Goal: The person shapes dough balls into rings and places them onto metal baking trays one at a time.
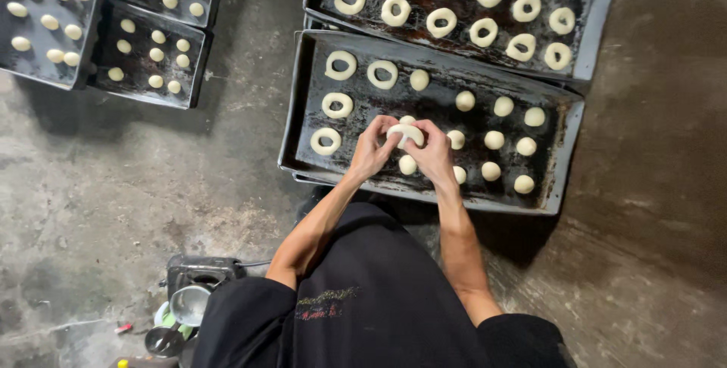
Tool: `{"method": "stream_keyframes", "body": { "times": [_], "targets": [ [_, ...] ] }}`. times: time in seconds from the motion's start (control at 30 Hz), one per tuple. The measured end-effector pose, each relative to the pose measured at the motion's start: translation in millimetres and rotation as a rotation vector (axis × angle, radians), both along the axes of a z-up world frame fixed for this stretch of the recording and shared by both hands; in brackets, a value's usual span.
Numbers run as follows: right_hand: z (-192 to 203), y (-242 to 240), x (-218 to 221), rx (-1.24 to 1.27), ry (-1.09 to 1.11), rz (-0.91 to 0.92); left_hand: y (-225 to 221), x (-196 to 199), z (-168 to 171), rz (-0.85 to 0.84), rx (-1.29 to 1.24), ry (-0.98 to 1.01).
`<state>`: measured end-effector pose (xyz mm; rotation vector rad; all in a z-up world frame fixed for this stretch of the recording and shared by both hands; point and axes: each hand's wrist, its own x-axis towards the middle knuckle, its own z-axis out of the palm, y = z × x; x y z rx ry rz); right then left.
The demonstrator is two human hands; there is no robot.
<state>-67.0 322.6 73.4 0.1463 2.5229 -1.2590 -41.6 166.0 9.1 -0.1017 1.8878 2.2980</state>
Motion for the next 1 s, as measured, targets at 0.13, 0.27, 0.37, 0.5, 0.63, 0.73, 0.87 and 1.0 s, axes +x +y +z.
{"method": "stream_keyframes", "body": {
  "times": [0.13, 0.27, 0.37, 0.5, 0.63, 0.73, 0.87, 1.0],
  "targets": [
    [-11, 31, 31, -0.041, 0.094, -0.134, 29, 21, -1, 0.054, 0.419, -0.158],
    [-19, 71, 69, -0.731, 0.025, -0.183, 52, 41, 18, -0.047, 0.335, -0.030],
    [8, 87, 104, -0.869, 0.068, -0.105, 72, 62, 41, 0.052, 0.110, 0.010],
    [51, 85, 135, -0.973, 0.324, 0.072, 96, 82, 66, 0.103, 0.183, 0.023],
    [75, 93, 137, -0.686, 0.102, 0.135, 93, 100, 60, 0.158, 0.083, 0.031],
    [71, 88, 134, -0.821, 0.247, 0.050, 92, 107, 39, 0.079, 0.094, 0.080],
    [44, 75, 115, -0.836, 0.064, 0.188, 62, 88, 10, 0.102, 0.650, -0.146],
    [35, 74, 94, -0.979, 0.033, 0.036, 42, 87, 0, 0.067, 0.687, -0.303]
  ]
}}
